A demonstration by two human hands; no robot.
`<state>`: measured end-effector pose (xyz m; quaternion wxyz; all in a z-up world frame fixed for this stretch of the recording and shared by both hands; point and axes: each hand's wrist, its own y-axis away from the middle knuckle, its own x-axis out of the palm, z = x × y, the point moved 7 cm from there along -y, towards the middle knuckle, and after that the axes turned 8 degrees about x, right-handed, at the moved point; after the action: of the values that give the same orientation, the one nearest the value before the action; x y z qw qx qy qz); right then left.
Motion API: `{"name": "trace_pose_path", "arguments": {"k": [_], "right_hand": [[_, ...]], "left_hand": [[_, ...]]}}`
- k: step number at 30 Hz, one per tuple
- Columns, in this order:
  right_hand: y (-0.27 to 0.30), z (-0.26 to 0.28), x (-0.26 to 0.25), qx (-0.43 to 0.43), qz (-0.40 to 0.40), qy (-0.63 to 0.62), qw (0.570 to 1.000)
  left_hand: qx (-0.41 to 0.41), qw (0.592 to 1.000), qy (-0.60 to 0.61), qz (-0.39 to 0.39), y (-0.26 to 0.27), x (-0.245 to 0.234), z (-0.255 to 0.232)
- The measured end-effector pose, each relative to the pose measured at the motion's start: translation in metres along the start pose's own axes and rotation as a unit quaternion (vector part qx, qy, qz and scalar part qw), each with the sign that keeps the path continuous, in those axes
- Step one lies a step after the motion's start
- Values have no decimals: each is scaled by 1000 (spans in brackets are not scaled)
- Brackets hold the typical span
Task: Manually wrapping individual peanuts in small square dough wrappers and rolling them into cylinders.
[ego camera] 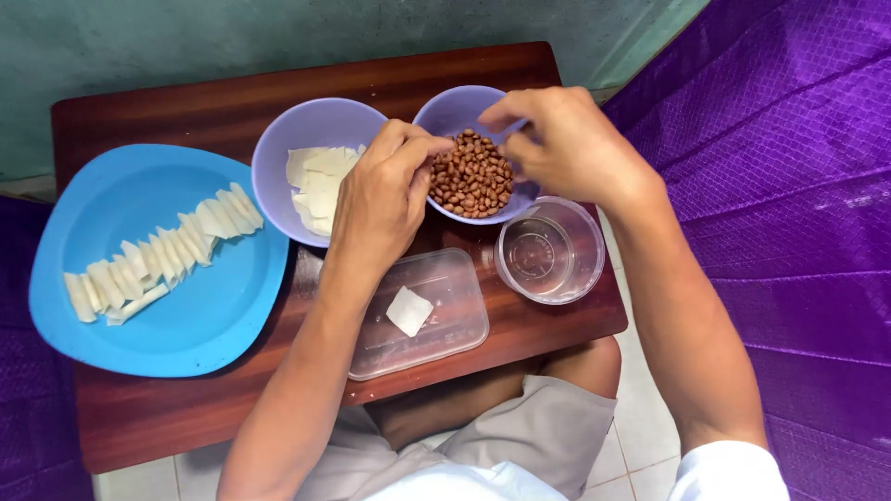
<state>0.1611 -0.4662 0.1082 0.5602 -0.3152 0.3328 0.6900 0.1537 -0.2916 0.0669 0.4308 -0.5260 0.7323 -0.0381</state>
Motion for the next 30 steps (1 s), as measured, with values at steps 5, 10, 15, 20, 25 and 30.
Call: {"name": "trace_pose_path", "arguments": {"k": [5, 10, 15, 20, 25, 30], "right_hand": [[-7, -23, -2, 42, -21, 92, 995], [-25, -48, 33, 52, 7, 275, 960], [-23, -45, 50, 40, 35, 317, 947], [-38, -56, 73, 7, 27, 286, 958], [-23, -26, 44, 19, 49, 200, 978], [-18, -7, 35, 2, 60, 186, 981]], "left_hand": [[8, 1000, -11, -4, 0, -4, -4], [33, 999, -19, -23, -1, -7, -6], [40, 998, -19, -33, 0, -6, -4], [43, 998, -17, -38, 0, -6, -5], [45, 998, -17, -40, 0, -6, -5], [46, 998, -22, -44, 0, -6, -1]]}}
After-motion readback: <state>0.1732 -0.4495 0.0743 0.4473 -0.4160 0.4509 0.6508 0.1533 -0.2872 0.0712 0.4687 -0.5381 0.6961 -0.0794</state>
